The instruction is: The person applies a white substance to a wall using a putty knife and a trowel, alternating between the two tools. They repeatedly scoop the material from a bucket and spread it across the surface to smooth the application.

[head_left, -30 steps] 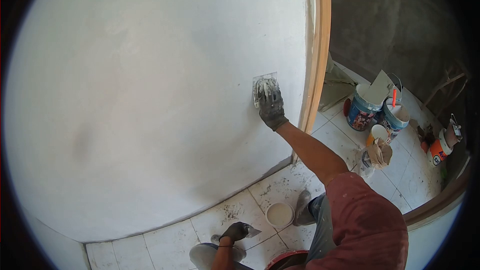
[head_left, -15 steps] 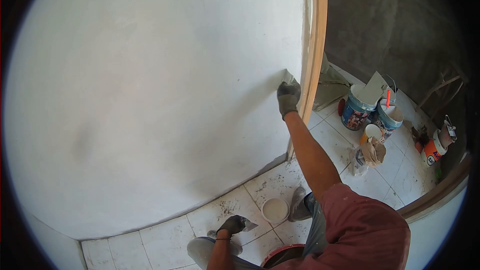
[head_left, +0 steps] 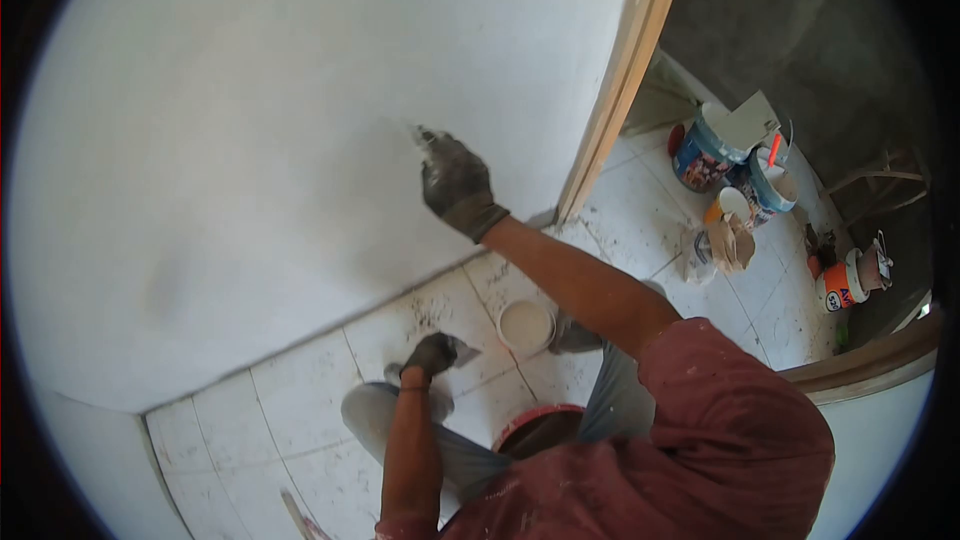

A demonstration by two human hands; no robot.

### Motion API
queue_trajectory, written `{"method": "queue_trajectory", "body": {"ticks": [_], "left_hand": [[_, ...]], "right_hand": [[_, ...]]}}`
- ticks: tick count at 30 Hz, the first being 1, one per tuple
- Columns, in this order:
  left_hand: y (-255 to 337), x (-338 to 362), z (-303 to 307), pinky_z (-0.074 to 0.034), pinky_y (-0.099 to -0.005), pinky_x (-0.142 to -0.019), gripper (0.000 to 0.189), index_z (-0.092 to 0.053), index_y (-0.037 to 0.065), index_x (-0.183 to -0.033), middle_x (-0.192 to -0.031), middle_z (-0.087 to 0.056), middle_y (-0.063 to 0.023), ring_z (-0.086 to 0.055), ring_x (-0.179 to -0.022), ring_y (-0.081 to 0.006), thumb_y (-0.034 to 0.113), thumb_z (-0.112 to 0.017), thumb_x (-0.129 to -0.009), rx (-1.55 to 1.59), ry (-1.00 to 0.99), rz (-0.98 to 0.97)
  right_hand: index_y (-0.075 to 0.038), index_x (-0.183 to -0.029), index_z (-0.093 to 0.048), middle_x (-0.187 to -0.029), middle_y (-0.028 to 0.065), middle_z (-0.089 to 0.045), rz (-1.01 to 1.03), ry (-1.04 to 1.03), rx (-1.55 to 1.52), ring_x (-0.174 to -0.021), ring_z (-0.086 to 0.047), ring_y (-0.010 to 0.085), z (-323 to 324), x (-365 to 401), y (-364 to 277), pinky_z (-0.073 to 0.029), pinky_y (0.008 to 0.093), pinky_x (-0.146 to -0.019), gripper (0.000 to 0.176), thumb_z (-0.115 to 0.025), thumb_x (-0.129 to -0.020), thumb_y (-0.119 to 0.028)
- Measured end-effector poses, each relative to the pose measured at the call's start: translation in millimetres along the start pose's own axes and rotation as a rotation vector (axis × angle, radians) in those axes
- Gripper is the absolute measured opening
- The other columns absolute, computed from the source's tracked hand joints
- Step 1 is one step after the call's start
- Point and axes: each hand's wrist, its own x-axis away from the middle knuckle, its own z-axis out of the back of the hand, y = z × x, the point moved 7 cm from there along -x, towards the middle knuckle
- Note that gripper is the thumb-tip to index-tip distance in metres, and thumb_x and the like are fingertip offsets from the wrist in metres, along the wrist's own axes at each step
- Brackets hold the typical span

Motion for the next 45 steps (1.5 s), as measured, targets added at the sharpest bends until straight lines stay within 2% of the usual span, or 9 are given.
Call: {"method": "queue_trajectory", "body": {"ticks": [5,7,12,27,33,36,41,43,45], "left_hand": [[7,29,57,-0.049,-0.0464,-0.085,0.027,-0.064,-0.001,-0.097,-0.098,-0.065,-0.0261,-0.062,-0.095,-0.0414,0.02,-0.058,-0.083,0.056,0.39,0.295],[10,24,62,-0.049,-0.0456,-0.086,0.029,-0.064,-0.002,-0.098,-0.098,-0.065,-0.0264,-0.061,-0.096,-0.0416,0.022,-0.059,-0.082,0.094,0.406,0.298],[18,14,55,-0.05,-0.0431,-0.086,0.024,-0.068,0.012,-0.103,-0.098,-0.067,-0.019,-0.063,-0.096,-0.0364,0.018,-0.057,-0.083,0.114,0.349,0.259],[13,10,50,-0.049,-0.0412,-0.088,0.028,-0.069,0.017,-0.107,-0.101,-0.067,-0.0159,-0.063,-0.098,-0.0331,0.016,-0.054,-0.084,0.08,0.192,0.294],[10,16,53,-0.049,-0.0423,-0.088,0.022,-0.071,0.014,-0.099,-0.1,-0.067,-0.0172,-0.063,-0.099,-0.0336,0.017,-0.058,-0.082,0.12,0.264,0.309],[-23,9,30,-0.049,-0.0411,-0.087,0.024,-0.069,0.008,-0.102,-0.102,-0.067,-0.0164,-0.062,-0.101,-0.034,0.018,-0.06,-0.082,0.086,0.302,0.446],[-20,-2,-4,-0.059,-0.0431,-0.074,0.035,-0.054,-0.002,-0.119,-0.1,-0.062,-0.0146,-0.065,-0.089,-0.0292,0.011,-0.059,-0.087,1.005,0.315,-0.017],[-10,-4,-11,-0.06,-0.0461,-0.074,0.037,-0.05,-0.002,-0.122,-0.109,-0.059,-0.0172,-0.065,-0.089,-0.0293,0.006,-0.058,-0.087,1.113,0.289,-0.247],[77,41,15,-0.059,-0.0481,-0.078,0.033,-0.051,-0.003,-0.12,-0.111,-0.059,-0.0185,-0.065,-0.09,-0.0318,0.005,-0.056,-0.088,2.108,0.028,0.032]], "right_hand": [[-0.003,-0.076,-0.063,-0.076,0.0199,-0.066,-0.497,-0.355,0.181,-0.065,-0.064,0.033,-55,250,196,-0.051,0.0426,-0.063,0.019,-0.057,-0.08,-0.02],[-0.003,-0.086,-0.068,-0.087,0.022,-0.067,-0.908,-0.792,0.256,-0.083,-0.065,0.0385,-44,327,225,-0.052,0.0432,-0.076,0.025,-0.059,-0.079,-0.025],[-0.002,-0.093,-0.068,-0.096,0.0201,-0.068,-1.067,-0.848,0.283,-0.09,-0.067,0.0345,-84,439,263,-0.052,0.0415,-0.08,0.027,-0.058,-0.081,-0.024],[-0.005,-0.106,-0.066,-0.101,0.0188,-0.067,-0.929,-0.953,0.394,-0.1,-0.064,0.0344,-103,448,226,-0.05,0.0431,-0.09,0.029,-0.057,-0.079,-0.014],[-0.005,-0.096,-0.07,-0.097,0.0201,-0.068,-0.343,-1.374,0.61,-0.081,-0.066,0.0357,-83,464,237,-0.049,0.044,-0.088,0.024,-0.05,-0.083,-0.01],[-0.006,-0.093,-0.071,-0.096,0.0201,-0.068,-0.193,-1.32,0.721,-0.081,-0.066,0.033,-25,416,191,-0.048,0.0442,-0.086,0.025,-0.049,-0.087,-0.015],[-0.004,-0.101,-0.066,-0.09,0.0138,-0.07,-0.294,-0.475,0.209,-0.081,-0.067,0.0297,73,345,154,-0.047,0.0388,-0.084,0.029,-0.054,-0.091,-0.029],[-0.001,-0.105,-0.065,-0.096,0.0155,-0.069,-0.335,-0.496,0.118,-0.09,-0.066,0.0313,125,289,97,-0.05,0.0398,-0.082,0.025,-0.058,-0.09,-0.019],[-0.005,-0.107,-0.067,-0.108,0.0149,-0.066,-0.507,-0.498,-0.31,-0.103,-0.062,0.0278,146,273,84,-0.049,0.0388,-0.09,0.024,-0.056,-0.09,-0.018]]}}
